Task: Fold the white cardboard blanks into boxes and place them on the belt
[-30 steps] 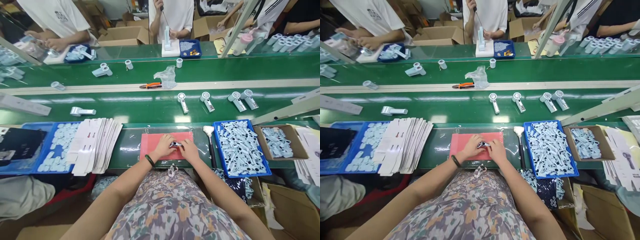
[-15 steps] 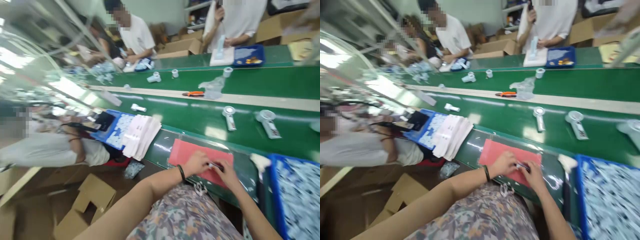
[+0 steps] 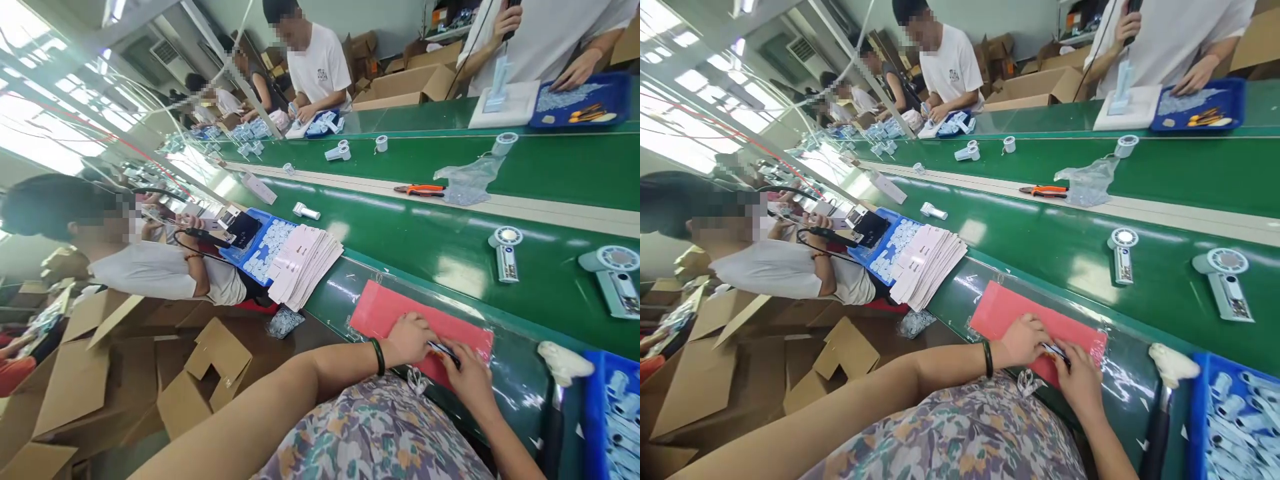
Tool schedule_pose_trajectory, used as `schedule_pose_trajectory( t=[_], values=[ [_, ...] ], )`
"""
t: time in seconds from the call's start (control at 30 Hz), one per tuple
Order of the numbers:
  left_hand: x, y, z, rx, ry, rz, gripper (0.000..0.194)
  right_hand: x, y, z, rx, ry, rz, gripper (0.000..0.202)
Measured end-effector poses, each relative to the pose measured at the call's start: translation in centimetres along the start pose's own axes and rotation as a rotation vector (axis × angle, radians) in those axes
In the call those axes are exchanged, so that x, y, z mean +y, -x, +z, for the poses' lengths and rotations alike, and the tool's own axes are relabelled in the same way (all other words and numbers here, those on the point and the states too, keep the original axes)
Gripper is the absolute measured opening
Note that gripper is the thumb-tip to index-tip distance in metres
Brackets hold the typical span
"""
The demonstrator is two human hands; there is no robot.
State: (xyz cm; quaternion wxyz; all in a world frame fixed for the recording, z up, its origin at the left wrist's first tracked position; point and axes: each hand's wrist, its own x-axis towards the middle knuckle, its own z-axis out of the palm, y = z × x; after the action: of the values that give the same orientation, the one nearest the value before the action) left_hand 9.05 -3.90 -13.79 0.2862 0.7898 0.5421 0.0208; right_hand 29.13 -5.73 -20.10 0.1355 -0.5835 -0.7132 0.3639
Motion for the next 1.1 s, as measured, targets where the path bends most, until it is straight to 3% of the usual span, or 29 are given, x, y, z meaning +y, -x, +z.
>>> schedule_pose_trajectory(
  t=[0.17,0.33,0.47,0.57,0.67,0.73,0.83,0.9,1.0,1.1],
  values=[
    [-0.5,0.1,-1.3,-0.059,0.041,0.081,0.025,-3.0,0.8,-1.6,-0.063,0.023,-0.053,0.041],
    [-1.2,-1.6,-1.3,-0.123,0.010,0.073,0.025,-4.5,-0.3,-1.8,-0.032,0.052,0.094,0.039],
    [-1.0,-1.4,-2.3,-0.167,-0.082,0.130,0.028,-4.9,-0.1,-1.9,-0.023,-0.045,0.084,0.035],
    [-2.7,-2.2,-4.0,-0.199,-0.150,0.216,0.024,-3.5,0.3,-3.6,0.090,-0.037,0.088,0.034],
    [-6.0,-6.0,-6.9,-0.169,-0.235,0.317,0.027,-0.1,0.9,-7.5,0.357,0.131,0.284,0.030],
    [-8.1,-10.1,-9.5,-0.052,-0.342,0.350,0.029,2.7,1.0,-10.5,0.493,0.253,0.468,0.033],
    [-10.1,-16.5,-12.8,0.111,-0.459,0.283,0.033,6.2,-0.2,-14.1,0.545,0.335,0.634,0.039],
    [-10.4,-19.6,-13.9,0.116,-0.459,0.186,0.040,7.4,-1.6,-15.4,0.520,0.374,0.708,0.039],
    [-10.1,-21.3,-13.6,0.059,-0.424,0.129,0.050,7.4,-3.2,-16.4,0.436,0.423,0.803,0.040],
    [-11.4,-18.9,-13.3,0.060,-0.371,0.172,0.059,6.4,-3.5,-16.8,0.341,0.439,0.864,0.042]
  ],
)
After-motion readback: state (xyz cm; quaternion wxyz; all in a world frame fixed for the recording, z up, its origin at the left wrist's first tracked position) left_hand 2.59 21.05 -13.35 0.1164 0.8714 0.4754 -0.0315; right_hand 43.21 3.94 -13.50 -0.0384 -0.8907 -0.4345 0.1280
